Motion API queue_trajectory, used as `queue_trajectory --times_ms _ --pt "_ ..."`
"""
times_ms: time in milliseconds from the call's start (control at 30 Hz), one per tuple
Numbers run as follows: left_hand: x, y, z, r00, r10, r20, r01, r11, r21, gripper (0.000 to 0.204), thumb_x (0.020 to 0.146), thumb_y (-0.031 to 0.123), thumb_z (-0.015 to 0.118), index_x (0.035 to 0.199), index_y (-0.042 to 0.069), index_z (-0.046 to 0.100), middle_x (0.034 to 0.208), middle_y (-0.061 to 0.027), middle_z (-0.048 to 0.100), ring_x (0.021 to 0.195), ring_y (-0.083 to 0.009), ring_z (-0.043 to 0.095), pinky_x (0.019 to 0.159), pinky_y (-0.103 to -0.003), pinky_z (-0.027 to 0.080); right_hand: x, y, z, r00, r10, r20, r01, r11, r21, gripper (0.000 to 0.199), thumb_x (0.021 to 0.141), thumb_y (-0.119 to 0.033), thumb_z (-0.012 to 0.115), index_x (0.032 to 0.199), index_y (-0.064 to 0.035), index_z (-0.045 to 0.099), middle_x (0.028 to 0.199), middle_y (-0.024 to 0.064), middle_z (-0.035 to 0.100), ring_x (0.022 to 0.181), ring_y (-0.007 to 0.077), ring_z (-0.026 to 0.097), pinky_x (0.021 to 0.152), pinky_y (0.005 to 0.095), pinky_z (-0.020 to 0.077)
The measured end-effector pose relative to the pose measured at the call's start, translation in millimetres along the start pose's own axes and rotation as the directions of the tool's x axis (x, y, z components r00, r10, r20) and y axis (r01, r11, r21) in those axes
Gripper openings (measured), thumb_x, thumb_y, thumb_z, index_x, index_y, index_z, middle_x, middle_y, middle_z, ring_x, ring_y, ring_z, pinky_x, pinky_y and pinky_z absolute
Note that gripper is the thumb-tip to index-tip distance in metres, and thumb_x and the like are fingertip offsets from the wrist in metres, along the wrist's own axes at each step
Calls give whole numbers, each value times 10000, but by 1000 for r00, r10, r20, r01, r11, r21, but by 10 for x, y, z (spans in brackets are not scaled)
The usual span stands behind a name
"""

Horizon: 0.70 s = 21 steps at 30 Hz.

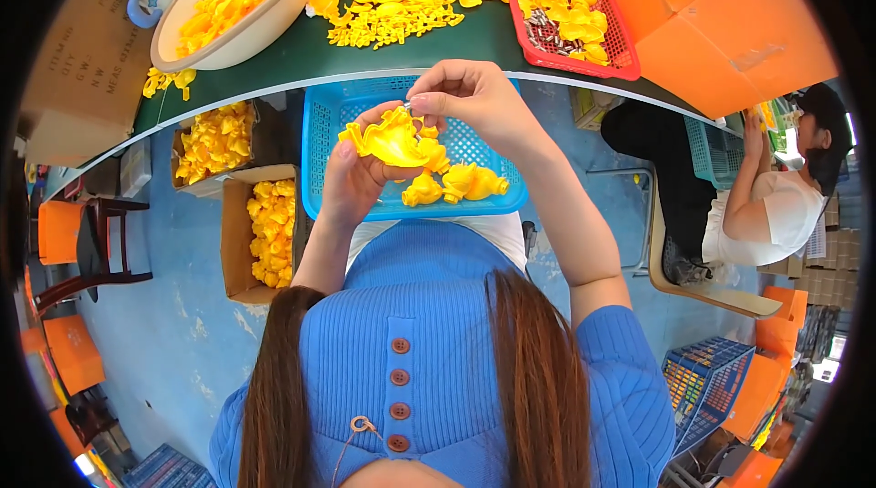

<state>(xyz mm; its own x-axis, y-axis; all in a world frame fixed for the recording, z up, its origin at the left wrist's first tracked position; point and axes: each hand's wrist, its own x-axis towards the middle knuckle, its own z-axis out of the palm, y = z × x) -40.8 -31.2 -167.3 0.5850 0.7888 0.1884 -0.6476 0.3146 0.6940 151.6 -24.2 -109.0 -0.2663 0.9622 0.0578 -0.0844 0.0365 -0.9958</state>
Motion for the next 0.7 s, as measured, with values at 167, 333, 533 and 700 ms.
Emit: queue_trajectory --times_ms 167,333,533,700 --pt "1 -9 -7 1000 4 0 -4 1000 0 672 839 443 552 1275 -30 361 1201 -151 490 1056 -233 562 813 -398 534 -13 -22 -4 1000 11 19 -12 999 45 128 805 -99 658 873 2 620 743 54 626 646 89 579 575 204 458" --pt "3 -15 -39 1000 8 -8 -8 1000 13 674 845 447 545 1276 -37 360 1207 -151 487 1059 -232 559 810 -395 536 -13 -5 44 1000 12 -23 -14 996 -90 113 802 -105 662 853 -8 635 735 32 629 643 71 575 580 204 455" --pt "9 -28 -68 1000 -4 10 4 1000 30 671 848 450 541 1276 -37 367 1197 -143 503 1054 -226 562 810 -394 537 -7 5 17 1000 -13 -19 10 989 -147 107 802 -102 663 844 -9 630 742 26 627 660 61 576 585 197 455" --pt "6 -32 -70 1000 -16 2 16 997 70 674 848 464 537 1266 -44 389 1176 -147 518 1045 -223 568 813 -395 534 -7 10 -8 1000 29 -3 -29 991 -133 108 799 -96 664 836 -3 625 748 35 625 663 69 571 595 196 457"
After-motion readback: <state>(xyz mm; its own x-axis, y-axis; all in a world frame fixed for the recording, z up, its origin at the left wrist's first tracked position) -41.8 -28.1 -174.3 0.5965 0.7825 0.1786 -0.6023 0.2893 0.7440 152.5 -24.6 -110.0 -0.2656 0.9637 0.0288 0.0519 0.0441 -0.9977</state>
